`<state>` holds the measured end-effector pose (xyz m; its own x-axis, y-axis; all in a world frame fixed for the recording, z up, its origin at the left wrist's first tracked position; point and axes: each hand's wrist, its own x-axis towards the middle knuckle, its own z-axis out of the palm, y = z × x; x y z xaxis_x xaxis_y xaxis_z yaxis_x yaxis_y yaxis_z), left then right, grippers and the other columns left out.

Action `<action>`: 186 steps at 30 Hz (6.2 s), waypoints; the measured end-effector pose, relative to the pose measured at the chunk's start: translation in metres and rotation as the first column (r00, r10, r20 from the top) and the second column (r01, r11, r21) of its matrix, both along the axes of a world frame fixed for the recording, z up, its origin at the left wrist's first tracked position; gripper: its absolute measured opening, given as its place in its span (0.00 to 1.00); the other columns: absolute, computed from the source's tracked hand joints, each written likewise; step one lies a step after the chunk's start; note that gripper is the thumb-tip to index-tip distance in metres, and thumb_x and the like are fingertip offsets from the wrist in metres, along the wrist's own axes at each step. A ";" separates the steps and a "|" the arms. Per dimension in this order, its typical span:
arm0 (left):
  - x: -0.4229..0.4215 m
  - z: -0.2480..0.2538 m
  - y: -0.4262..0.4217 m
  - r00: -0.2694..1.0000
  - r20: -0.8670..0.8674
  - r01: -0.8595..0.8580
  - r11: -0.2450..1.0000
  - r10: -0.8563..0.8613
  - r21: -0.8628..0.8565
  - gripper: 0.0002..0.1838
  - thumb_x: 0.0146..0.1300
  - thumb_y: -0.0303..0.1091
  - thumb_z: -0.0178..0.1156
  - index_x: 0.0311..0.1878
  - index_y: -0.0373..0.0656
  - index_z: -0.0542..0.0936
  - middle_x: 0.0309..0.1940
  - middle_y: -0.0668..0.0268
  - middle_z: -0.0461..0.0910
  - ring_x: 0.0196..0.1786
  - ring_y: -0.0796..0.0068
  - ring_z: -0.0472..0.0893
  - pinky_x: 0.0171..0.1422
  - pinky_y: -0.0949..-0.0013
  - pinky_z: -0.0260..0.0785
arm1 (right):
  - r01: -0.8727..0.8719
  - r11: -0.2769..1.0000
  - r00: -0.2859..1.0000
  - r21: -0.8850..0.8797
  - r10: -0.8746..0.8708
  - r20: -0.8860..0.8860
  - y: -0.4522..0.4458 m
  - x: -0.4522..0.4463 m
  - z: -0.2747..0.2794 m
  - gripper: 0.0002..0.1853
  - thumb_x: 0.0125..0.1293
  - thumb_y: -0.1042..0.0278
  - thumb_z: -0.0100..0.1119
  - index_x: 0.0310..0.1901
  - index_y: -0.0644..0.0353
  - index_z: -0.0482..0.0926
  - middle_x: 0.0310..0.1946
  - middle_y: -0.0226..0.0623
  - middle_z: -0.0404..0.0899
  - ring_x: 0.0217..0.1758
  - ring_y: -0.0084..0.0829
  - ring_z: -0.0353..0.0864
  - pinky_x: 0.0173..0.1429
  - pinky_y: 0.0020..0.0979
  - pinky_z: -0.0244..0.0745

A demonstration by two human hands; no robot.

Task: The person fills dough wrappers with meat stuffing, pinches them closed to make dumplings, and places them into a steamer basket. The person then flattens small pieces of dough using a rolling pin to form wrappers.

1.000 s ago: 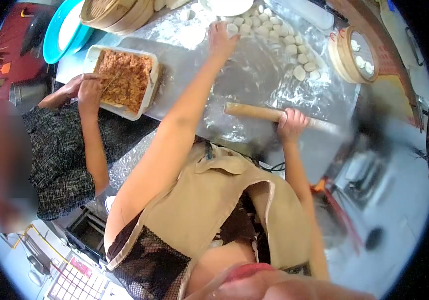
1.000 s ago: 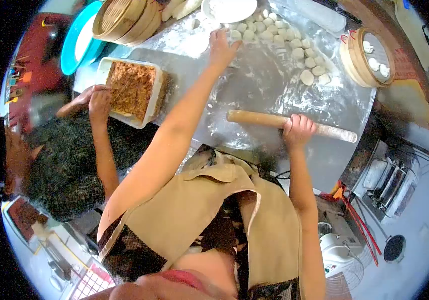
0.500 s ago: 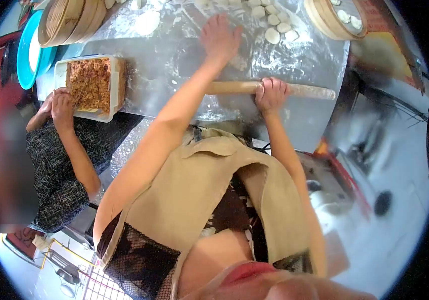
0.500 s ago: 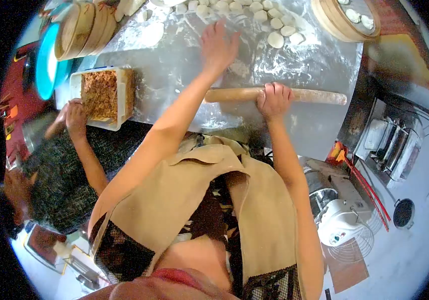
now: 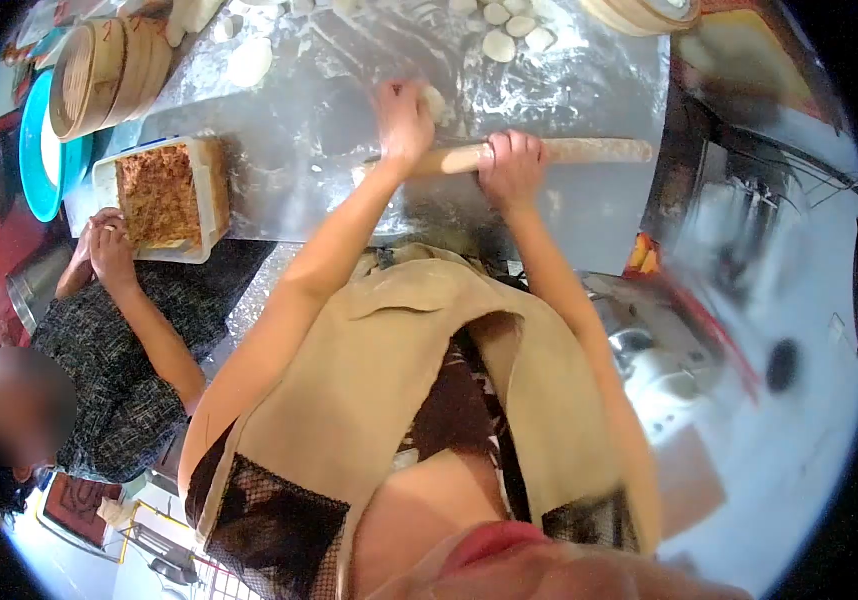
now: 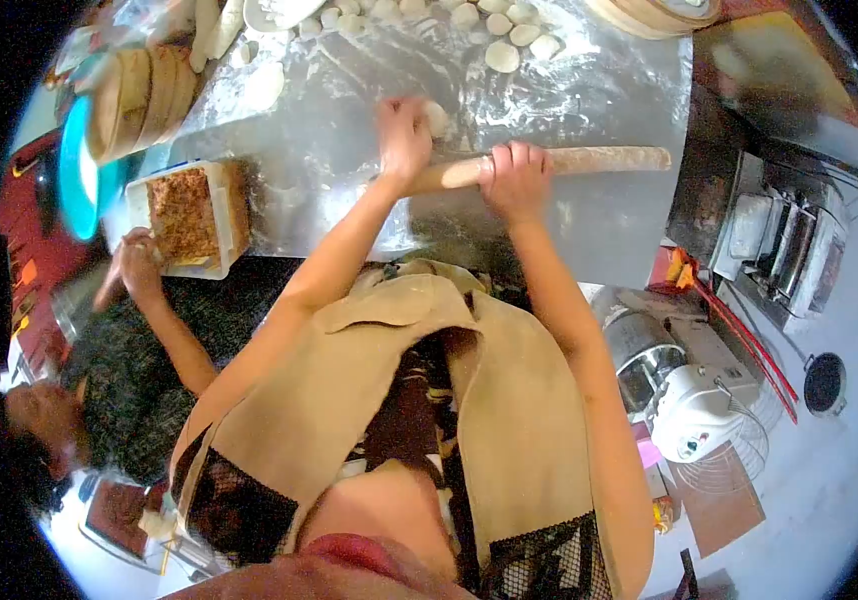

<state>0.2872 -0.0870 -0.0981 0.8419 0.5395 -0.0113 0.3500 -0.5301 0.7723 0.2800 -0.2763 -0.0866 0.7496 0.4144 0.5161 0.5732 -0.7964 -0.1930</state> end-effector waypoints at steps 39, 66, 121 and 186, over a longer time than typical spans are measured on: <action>-0.014 0.023 0.096 0.806 -0.380 0.415 0.891 -0.454 -0.184 0.15 0.60 0.41 0.55 0.41 0.40 0.81 0.33 0.51 0.81 0.37 0.62 0.82 0.42 0.60 0.72 | -0.081 0.939 0.938 -0.336 -0.042 -0.345 0.092 0.025 -0.003 0.15 0.53 0.54 0.58 0.34 0.58 0.78 0.36 0.40 0.77 0.44 0.44 0.75 0.49 0.48 0.65; -0.029 0.022 0.125 0.859 -0.354 0.347 0.929 -0.369 -0.126 0.19 0.56 0.47 0.59 0.41 0.41 0.83 0.37 0.57 0.83 0.37 0.61 0.83 0.40 0.65 0.73 | 0.001 0.917 0.917 -0.399 -0.159 -0.365 0.147 0.034 0.023 0.17 0.57 0.53 0.53 0.41 0.55 0.79 0.38 0.43 0.75 0.45 0.40 0.72 0.46 0.44 0.63; 0.055 0.023 0.047 0.688 -0.404 0.614 0.780 -0.603 -0.119 0.18 0.60 0.46 0.53 0.42 0.41 0.80 0.34 0.51 0.81 0.41 0.51 0.80 0.47 0.58 0.72 | 0.102 0.973 0.976 -0.206 -0.138 -0.167 0.081 0.099 -0.005 0.16 0.61 0.53 0.52 0.38 0.58 0.77 0.33 0.44 0.75 0.40 0.43 0.73 0.44 0.43 0.64; 0.026 0.037 -0.011 0.846 -0.008 0.532 0.846 -0.532 -0.023 0.22 0.55 0.31 0.59 0.56 0.48 0.74 0.53 0.63 0.75 0.58 0.62 0.71 0.64 0.53 0.56 | 0.216 0.974 0.970 -0.062 -0.222 -0.100 -0.057 0.035 -0.018 0.09 0.53 0.52 0.51 0.28 0.47 0.73 0.32 0.29 0.71 0.38 0.35 0.70 0.45 0.41 0.63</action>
